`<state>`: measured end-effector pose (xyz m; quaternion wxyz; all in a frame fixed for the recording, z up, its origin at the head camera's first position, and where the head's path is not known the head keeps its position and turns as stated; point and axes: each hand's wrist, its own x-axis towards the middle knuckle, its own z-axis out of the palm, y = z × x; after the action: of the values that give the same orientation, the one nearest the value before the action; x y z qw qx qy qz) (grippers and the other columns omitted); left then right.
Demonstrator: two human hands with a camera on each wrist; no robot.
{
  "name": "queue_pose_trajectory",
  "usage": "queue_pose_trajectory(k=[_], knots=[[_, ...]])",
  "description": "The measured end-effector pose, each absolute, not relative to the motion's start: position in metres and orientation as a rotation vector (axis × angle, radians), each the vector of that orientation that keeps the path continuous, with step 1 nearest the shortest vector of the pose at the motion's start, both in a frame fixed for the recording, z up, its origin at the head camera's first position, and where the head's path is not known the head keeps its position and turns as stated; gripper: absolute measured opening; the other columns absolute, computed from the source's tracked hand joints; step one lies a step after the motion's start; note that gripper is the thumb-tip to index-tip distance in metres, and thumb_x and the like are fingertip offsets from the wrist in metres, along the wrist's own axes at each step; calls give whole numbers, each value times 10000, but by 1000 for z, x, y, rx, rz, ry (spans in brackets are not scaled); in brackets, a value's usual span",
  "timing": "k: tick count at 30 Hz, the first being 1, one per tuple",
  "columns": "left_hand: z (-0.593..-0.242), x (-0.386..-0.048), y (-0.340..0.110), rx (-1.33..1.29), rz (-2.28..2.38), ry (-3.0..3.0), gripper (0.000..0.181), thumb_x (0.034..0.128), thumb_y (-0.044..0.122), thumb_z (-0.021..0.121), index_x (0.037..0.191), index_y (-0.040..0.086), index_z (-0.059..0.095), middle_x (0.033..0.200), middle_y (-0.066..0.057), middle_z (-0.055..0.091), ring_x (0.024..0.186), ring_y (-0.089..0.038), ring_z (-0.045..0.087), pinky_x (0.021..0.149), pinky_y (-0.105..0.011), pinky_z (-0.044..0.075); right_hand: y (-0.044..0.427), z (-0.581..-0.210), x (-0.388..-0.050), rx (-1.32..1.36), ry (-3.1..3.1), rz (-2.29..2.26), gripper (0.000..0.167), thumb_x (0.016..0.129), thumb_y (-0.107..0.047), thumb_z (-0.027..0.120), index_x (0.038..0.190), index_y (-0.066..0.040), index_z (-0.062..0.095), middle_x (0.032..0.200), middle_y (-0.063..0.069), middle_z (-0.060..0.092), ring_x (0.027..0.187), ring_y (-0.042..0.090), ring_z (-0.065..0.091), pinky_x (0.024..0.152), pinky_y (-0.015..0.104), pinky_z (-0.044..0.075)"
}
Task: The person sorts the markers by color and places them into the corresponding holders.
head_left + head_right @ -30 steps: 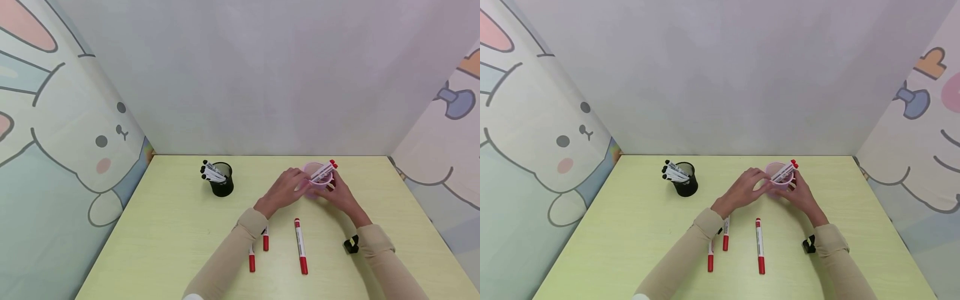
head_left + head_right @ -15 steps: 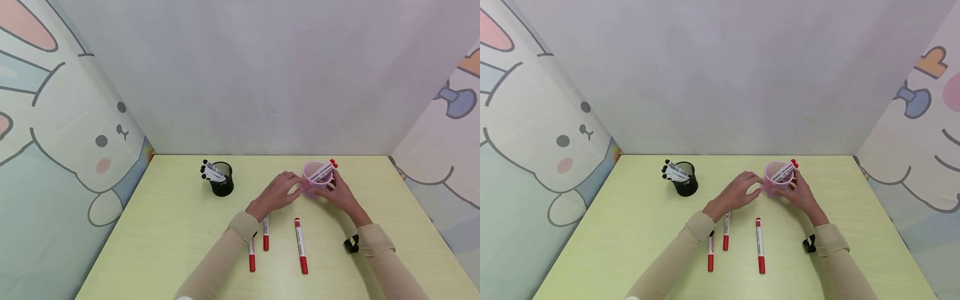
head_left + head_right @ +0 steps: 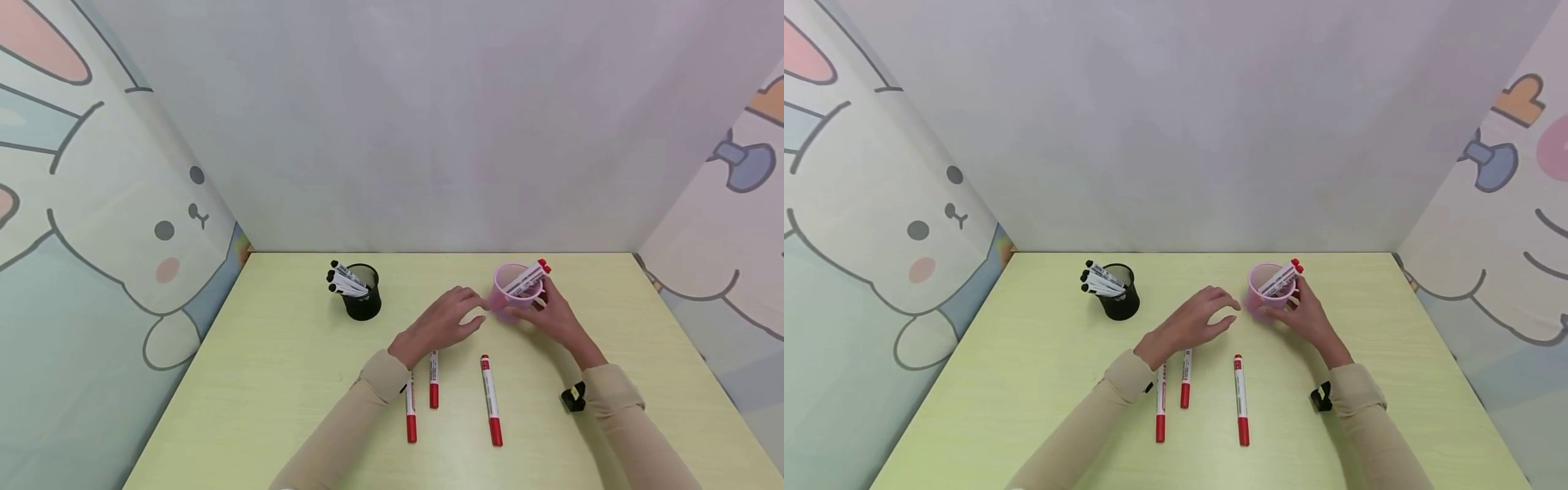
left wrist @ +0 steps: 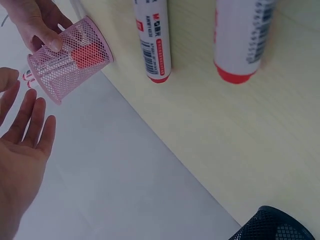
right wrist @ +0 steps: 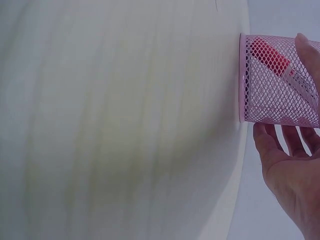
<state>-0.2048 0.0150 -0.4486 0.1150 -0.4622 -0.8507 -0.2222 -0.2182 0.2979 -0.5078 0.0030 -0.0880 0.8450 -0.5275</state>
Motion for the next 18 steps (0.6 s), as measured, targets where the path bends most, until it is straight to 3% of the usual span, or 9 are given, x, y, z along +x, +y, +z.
queue_pose_trajectory(k=[5,18], knots=[[-448,-201,9,-1366,-626,-2498,196,999,175,691,1188,122,704,1154,-16,678,1090,-146,598,989,-191,472,298,-506,-218,-271,2651,-1646,986,877,-156,840,1596,-32,177,1540,262,362,1414,464,367,1130,625,343],[-454,-189,-14,-1357,-599,-2482,166,982,172,719,1141,127,715,1108,-11,672,1063,-150,601,954,-227,496,297,-504,-217,-267,2634,-1681,991,862,-160,855,1585,-12,193,1526,264,374,1428,466,354,1144,624,325]])
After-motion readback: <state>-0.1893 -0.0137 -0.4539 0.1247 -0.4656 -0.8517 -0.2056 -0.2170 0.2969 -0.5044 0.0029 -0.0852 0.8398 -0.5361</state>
